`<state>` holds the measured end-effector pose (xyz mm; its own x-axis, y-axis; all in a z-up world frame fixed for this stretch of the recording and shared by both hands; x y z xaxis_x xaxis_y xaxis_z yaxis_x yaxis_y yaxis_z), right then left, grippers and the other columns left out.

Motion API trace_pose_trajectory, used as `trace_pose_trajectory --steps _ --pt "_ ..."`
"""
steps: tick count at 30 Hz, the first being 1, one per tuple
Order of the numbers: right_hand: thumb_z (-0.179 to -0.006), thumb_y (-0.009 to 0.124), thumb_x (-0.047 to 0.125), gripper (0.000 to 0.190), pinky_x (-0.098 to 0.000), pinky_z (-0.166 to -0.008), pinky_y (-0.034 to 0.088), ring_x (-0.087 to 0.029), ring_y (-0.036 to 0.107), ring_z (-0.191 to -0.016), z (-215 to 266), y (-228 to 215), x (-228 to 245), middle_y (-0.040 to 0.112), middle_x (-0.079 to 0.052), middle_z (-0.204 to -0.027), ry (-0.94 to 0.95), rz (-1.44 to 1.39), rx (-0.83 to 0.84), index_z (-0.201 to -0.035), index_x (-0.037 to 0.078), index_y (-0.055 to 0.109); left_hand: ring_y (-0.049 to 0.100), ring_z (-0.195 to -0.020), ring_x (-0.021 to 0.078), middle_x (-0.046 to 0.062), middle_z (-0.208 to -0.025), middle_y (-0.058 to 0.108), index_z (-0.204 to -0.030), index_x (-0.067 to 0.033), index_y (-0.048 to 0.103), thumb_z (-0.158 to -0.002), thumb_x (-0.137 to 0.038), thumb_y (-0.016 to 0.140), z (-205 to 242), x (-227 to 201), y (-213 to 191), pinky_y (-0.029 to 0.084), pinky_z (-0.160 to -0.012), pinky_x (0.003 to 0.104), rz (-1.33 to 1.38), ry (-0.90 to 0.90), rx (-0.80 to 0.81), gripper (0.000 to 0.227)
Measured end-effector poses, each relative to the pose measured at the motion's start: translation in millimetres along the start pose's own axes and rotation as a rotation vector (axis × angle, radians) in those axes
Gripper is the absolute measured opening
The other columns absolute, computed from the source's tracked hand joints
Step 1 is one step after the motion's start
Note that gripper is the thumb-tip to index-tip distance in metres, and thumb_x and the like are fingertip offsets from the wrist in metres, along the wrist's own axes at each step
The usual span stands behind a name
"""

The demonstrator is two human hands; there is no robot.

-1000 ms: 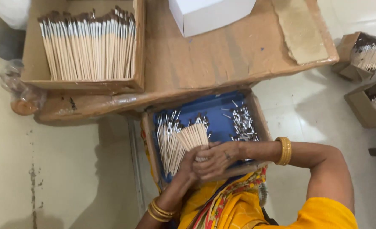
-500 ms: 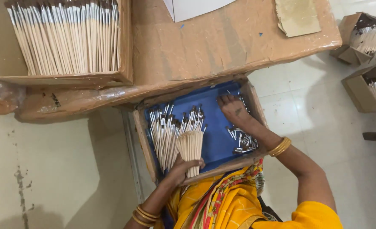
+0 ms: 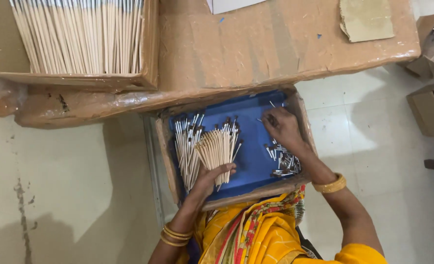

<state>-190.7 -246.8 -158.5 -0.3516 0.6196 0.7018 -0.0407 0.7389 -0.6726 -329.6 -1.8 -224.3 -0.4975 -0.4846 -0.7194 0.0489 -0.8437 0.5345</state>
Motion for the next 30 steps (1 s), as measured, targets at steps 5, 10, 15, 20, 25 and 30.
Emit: trace_pose_trajectory --steps 5,10,15,20,25,30 --pt "-0.098 0.071 0.011 0.013 -0.0273 -0.066 0.055 -0.011 0.065 -0.077 47 30 -30 0.071 -0.006 -0.086 0.45 -0.657 0.042 -0.104 0.0 0.072 0.072 -0.085 0.0209 0.013 -0.092 0.073 -0.112 0.0048 0.064 -0.087 -0.01 0.077 -9 1 14 0.062 -0.072 0.034 0.055 0.042 0.004 0.032" --pt "-0.101 0.067 0.018 0.017 -0.0275 -0.069 0.059 -0.015 0.072 -0.08 64 52 -42 0.073 -0.007 -0.087 0.611 -0.976 0.002 -0.103 0.002 0.07 0.061 -0.066 0.0157 0.007 -0.077 0.064 -0.106 0.0014 0.064 -0.085 -0.009 0.078 -8 -20 47 0.053 -0.058 0.032 0.171 0.124 -0.049 0.028" --pt "-0.101 0.061 0.021 0.015 -0.0329 -0.075 0.063 -0.02 0.076 -0.089 41 37 -23 0.075 -0.012 -0.099 0.664 -1.345 0.061 -0.105 0.006 0.063 0.057 -0.06 0.0161 0.007 -0.072 0.06 -0.104 0.0049 0.063 -0.084 -0.008 0.076 -5 -21 52 0.05 -0.057 0.032 0.196 0.096 -0.034 0.028" --pt "-0.103 0.061 0.019 0.014 -0.0326 -0.071 0.064 -0.021 0.076 -0.088 37 26 -14 0.075 -0.013 -0.098 0.601 -1.234 0.156 -0.104 0.005 0.063 0.053 -0.06 0.0158 0.007 -0.071 0.056 -0.104 0.0054 0.061 -0.085 -0.009 0.074 -3 -13 46 0.047 -0.058 0.032 0.267 0.076 -0.01 0.027" --pt "-0.102 0.061 0.015 0.013 -0.0326 -0.067 0.064 -0.021 0.076 -0.084 34 15 -10 0.077 -0.015 -0.095 0.501 -1.175 0.228 -0.098 0.003 0.063 0.051 -0.056 0.0168 0.007 -0.067 0.054 -0.103 0.0046 0.061 -0.084 -0.01 0.071 -4 -5 44 0.046 -0.057 0.033 0.32 0.038 0.051 0.027" --pt "-0.1 0.063 0.016 0.014 -0.0344 -0.073 0.066 -0.022 0.078 -0.081 42 12 -2 0.077 -0.013 -0.086 0.433 -1.013 0.337 -0.093 0.004 0.064 0.054 -0.06 0.02 0.009 -0.071 0.058 -0.105 0.0066 0.06 -0.086 -0.008 0.078 -1 -9 45 0.047 -0.057 0.035 0.246 0.076 0.127 0.03"
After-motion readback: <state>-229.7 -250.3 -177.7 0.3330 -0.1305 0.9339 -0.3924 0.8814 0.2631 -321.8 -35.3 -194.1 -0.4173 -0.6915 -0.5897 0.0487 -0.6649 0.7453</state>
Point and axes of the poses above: each hand's wrist, its own z-axis away from the middle knuckle, its own y-axis out of the palm, x = y × z, the point moved 4 cm from there along -z, towards the middle knuckle
